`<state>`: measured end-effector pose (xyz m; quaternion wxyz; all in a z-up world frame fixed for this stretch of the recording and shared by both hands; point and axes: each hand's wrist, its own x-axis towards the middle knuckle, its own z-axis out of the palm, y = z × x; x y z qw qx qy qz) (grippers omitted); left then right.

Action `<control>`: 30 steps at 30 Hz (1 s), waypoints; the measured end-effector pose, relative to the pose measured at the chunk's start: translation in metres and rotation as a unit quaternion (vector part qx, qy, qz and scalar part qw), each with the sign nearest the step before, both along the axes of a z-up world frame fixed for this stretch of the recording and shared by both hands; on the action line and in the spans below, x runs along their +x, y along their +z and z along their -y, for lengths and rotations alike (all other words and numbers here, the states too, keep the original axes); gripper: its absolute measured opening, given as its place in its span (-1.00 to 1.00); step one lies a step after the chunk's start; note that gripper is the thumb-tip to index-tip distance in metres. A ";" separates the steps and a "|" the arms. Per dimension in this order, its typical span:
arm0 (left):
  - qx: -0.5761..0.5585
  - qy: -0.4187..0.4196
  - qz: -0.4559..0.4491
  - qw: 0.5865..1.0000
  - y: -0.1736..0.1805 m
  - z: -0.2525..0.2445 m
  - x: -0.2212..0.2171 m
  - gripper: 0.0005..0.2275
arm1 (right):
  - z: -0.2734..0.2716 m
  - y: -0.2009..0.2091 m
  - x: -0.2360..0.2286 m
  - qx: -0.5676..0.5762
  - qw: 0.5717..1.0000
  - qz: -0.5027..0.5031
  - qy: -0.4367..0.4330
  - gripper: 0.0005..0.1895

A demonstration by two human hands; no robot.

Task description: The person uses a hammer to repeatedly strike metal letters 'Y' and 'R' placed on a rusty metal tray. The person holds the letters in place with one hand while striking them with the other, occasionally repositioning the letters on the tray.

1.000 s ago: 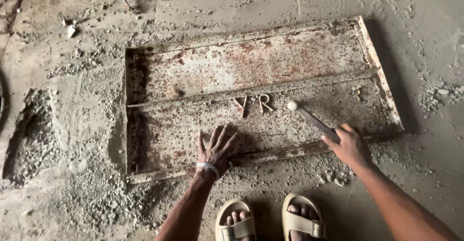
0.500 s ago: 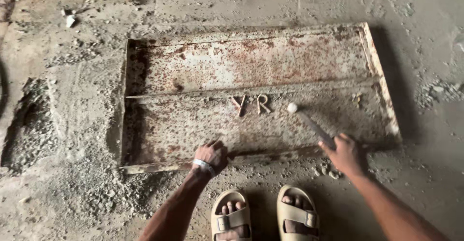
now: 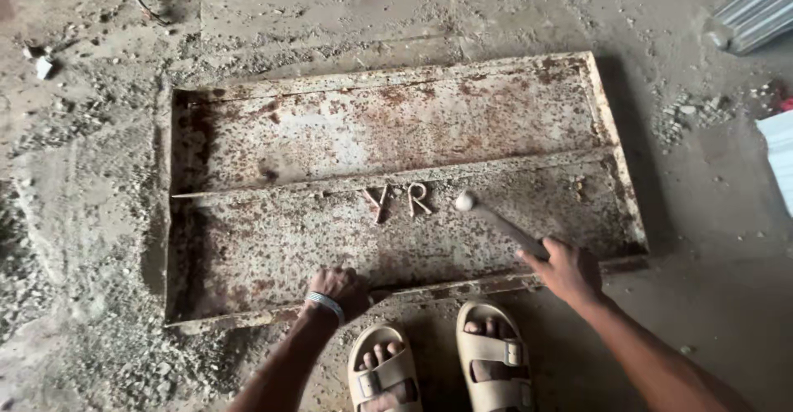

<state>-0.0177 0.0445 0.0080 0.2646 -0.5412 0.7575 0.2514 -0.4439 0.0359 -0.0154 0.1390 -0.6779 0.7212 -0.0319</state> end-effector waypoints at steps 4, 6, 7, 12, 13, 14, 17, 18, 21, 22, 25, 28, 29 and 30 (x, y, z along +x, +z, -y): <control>0.001 0.022 -0.015 1.000 0.001 -0.001 -0.005 -0.33 | 0.028 0.012 0.019 -0.011 0.990 0.122 -0.070 -0.43; -0.024 0.030 -0.034 0.999 -0.003 -0.003 -0.004 -0.34 | 0.056 0.018 0.034 -0.020 0.969 0.216 -0.116 -0.46; -0.025 0.024 -0.037 0.999 -0.006 -0.004 -0.005 -0.34 | 0.073 0.021 0.041 -0.049 0.956 0.257 -0.130 -0.48; 0.042 -0.037 0.000 0.998 -0.007 0.016 -0.009 -0.41 | 0.159 0.031 0.055 -0.015 0.902 0.372 -0.218 -0.65; 0.033 -0.095 0.015 0.995 -0.003 0.034 -0.009 -0.49 | 0.173 0.033 0.056 -0.022 0.895 0.391 -0.214 -0.66; 0.024 -0.152 0.030 0.988 0.001 0.048 -0.009 -0.57 | 0.187 0.034 0.056 -0.012 0.892 0.401 -0.208 -0.66; -0.062 0.083 -0.065 0.992 0.004 0.122 -0.001 -0.50 | 0.206 0.031 0.046 0.044 0.890 0.405 -0.204 -0.65; -0.325 0.030 -0.175 0.929 0.007 0.142 0.013 -0.47 | 0.211 0.028 0.048 0.077 0.892 0.396 -0.204 -0.64; -0.322 0.068 -0.182 0.927 0.000 0.180 0.022 -0.21 | 0.215 0.023 0.045 0.101 0.934 0.293 -0.177 -0.58; -0.308 0.056 -0.156 0.937 -0.002 0.186 0.028 -0.14 | 0.216 0.022 0.047 0.097 0.951 0.242 -0.165 -0.55; -0.217 0.092 -0.090 0.968 -0.017 0.185 0.032 -0.05 | 0.215 0.020 0.046 0.145 0.959 0.179 -0.165 -0.55; -0.181 0.095 -0.059 0.977 -0.041 0.177 0.031 -0.09 | 0.211 0.016 0.038 0.142 0.964 0.160 -0.157 -0.53; -0.185 0.085 -0.050 0.978 -0.046 0.178 0.036 -0.12 | 0.214 0.017 0.039 0.138 0.961 0.182 -0.154 -0.53; -0.188 0.093 -0.067 0.975 -0.052 0.179 0.036 -0.15 | 0.214 0.018 0.038 0.136 0.958 0.199 -0.154 -0.52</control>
